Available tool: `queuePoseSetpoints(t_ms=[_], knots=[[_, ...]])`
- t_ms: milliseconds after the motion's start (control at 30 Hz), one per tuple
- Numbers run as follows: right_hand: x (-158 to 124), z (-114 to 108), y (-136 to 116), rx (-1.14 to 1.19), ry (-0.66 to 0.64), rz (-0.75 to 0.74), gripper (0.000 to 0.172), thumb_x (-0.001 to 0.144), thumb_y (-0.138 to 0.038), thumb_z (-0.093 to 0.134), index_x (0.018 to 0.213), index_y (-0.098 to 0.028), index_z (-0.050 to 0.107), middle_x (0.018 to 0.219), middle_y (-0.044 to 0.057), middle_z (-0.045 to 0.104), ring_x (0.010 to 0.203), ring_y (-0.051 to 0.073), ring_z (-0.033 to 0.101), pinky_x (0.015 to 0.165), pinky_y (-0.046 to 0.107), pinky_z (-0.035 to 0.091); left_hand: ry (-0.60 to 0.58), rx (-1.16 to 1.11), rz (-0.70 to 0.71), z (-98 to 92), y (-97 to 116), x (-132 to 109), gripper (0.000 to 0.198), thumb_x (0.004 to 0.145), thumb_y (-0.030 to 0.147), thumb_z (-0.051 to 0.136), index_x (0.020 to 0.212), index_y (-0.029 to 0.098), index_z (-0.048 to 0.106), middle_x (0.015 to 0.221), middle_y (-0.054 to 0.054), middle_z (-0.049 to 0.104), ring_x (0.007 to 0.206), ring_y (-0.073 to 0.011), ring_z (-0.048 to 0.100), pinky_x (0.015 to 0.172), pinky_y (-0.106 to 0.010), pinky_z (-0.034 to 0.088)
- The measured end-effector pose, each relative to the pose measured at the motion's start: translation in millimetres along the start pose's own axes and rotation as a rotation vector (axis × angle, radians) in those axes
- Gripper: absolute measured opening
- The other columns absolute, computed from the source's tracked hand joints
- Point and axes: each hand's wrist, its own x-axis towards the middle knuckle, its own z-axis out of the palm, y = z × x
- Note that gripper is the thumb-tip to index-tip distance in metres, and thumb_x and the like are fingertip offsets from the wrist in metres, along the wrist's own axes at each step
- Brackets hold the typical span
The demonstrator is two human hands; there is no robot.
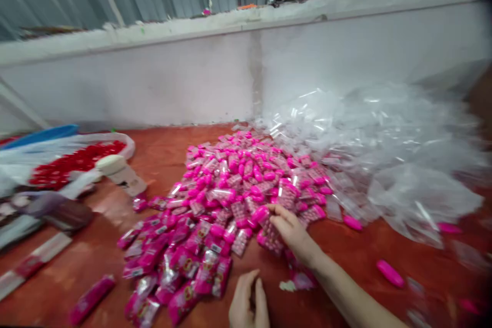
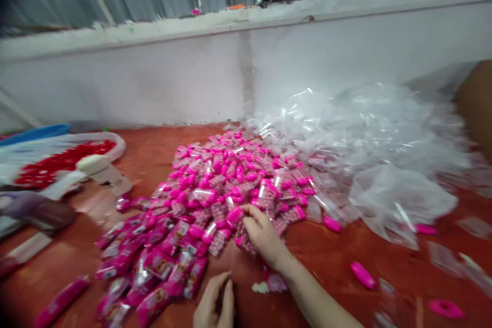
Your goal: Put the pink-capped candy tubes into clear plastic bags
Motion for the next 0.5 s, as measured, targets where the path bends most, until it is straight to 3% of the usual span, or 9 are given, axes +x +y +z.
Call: queuePoseSetpoints(t_ms=[100, 233, 367, 500], knots=[[-22.8, -49.9, -2.5, 0.405, 0.028, 0.208, 0.026, 0.089, -0.039, 0.051, 0.106, -0.019, 0.053, 0.061, -0.003, 0.059, 0.050, 0.015, 0.054, 0.045, 0.023, 0.040, -0.222, 0.033, 0.166, 10.2, 5.3, 5.3, 0.024, 0.095, 0.029, 0.052, 0.098, 0.020, 0.074, 0.093, -0.008, 0.076, 0.087, -0.0199, 0.073, 0.080, -0.026, 0.059], [-62.4, -90.6, 8.7, 0.395, 0.097, 0.251, 0.038, 0.082, -0.040, 0.071, 0.106, -0.020, 0.051, 0.079, 0.000, 0.067, 0.057, 0.010, 0.056, 0.047, 0.019, 0.036, -0.370, 0.308, 0.335, 30.7, 14.5, 4.5, 0.028, 0.098, 0.024, 0.047, 0.114, 0.022, 0.071, 0.106, -0.008, 0.073, 0.083, -0.0163, 0.073, 0.073, -0.022, 0.059], [-97.4, -97.7, 24.8, 0.130, 0.140, 0.231, 0.045, 0.085, -0.037, 0.071, 0.121, -0.019, 0.051, 0.078, -0.002, 0.063, 0.066, 0.011, 0.057, 0.062, 0.022, 0.044, -0.465, 0.681, 0.402, 48.8, 26.5, -4.3, 0.039, 0.097, 0.016, 0.048, 0.131, 0.027, 0.063, 0.115, -0.008, 0.068, 0.081, -0.0155, 0.071, 0.058, -0.020, 0.054], [-114.0, -86.2, 35.8, 0.061, 0.209, 0.271, 0.046, 0.084, -0.038, 0.068, 0.121, -0.018, 0.051, 0.072, -0.004, 0.057, 0.061, 0.012, 0.054, 0.058, 0.024, 0.042, -0.447, 0.775, 0.367, 54.8, 32.6, -10.6, 0.039, 0.093, 0.011, 0.054, 0.124, 0.031, 0.069, 0.107, -0.006, 0.068, 0.082, -0.0153, 0.069, 0.058, -0.020, 0.050]])
